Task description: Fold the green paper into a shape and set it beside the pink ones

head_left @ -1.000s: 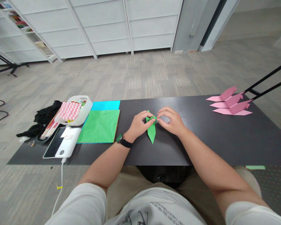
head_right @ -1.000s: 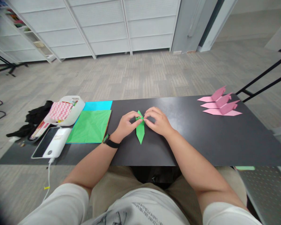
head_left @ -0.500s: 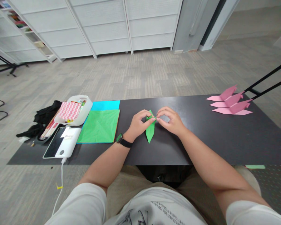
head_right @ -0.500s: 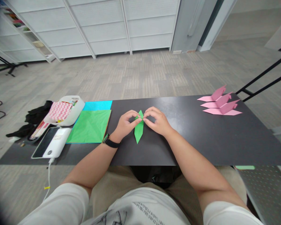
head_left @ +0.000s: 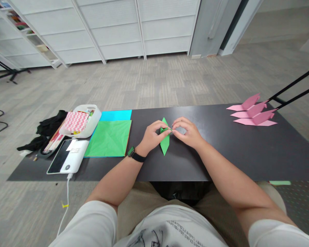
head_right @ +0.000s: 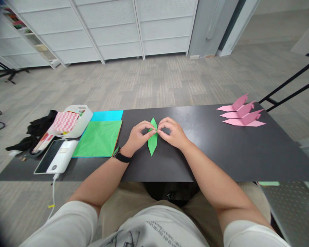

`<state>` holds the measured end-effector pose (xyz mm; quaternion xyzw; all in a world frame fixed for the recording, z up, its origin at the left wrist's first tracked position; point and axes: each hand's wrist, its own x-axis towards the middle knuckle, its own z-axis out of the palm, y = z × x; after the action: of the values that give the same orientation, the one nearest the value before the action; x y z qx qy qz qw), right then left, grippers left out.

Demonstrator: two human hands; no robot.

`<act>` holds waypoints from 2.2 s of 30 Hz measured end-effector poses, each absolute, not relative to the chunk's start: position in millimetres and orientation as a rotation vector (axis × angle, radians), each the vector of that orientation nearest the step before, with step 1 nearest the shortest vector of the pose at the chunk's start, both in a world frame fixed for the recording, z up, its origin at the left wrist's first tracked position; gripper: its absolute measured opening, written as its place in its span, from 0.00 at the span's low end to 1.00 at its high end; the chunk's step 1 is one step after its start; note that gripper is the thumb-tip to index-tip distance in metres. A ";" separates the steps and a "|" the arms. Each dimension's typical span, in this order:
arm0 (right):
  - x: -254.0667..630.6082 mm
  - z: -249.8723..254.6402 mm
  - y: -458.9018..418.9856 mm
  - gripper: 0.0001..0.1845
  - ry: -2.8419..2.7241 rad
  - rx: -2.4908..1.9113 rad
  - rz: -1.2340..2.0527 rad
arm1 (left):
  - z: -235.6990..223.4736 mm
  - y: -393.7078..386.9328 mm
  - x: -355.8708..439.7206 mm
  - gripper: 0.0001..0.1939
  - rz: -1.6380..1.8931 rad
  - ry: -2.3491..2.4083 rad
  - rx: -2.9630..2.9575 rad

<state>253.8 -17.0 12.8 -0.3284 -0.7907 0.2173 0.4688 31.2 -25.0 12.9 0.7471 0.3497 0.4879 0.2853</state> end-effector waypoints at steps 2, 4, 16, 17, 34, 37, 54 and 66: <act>254.4 12.9 -17.1 0.02 -1.938 -0.809 0.520 | 14.1 -25.3 31.0 0.08 1.294 0.945 2.004; 255.2 13.1 -17.3 0.03 -1.942 -0.808 0.498 | 15.6 -25.6 30.6 0.08 1.286 0.947 2.012; 257.8 -1.2 -10.0 0.03 -2.102 -0.858 0.592 | 21.5 -28.5 27.8 0.13 1.312 1.017 2.006; 258.0 -2.0 -9.3 0.03 -2.106 -0.858 0.582 | 21.1 -28.2 27.8 0.13 1.323 1.012 2.006; 261.3 -7.1 -4.1 0.01 -2.155 -0.870 0.499 | 17.7 -26.5 27.3 0.14 1.346 1.054 1.988; 263.7 -11.2 -1.9 0.01 -2.157 -0.901 0.498 | 18.2 -26.0 26.7 0.14 1.363 1.084 1.984; 264.5 -25.9 2.1 0.06 -2.386 -1.252 0.400 | -8.4 -7.8 21.7 0.23 1.328 1.057 1.816; 283.4 -13.5 7.3 0.03 -2.428 -1.352 0.380 | -18.6 9.1 13.5 0.18 1.266 1.186 1.918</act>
<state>283.4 7.3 -13.5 -0.4753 -0.8533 0.1335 0.1676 13.5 9.1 -18.6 0.7132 0.4411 0.4708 0.2741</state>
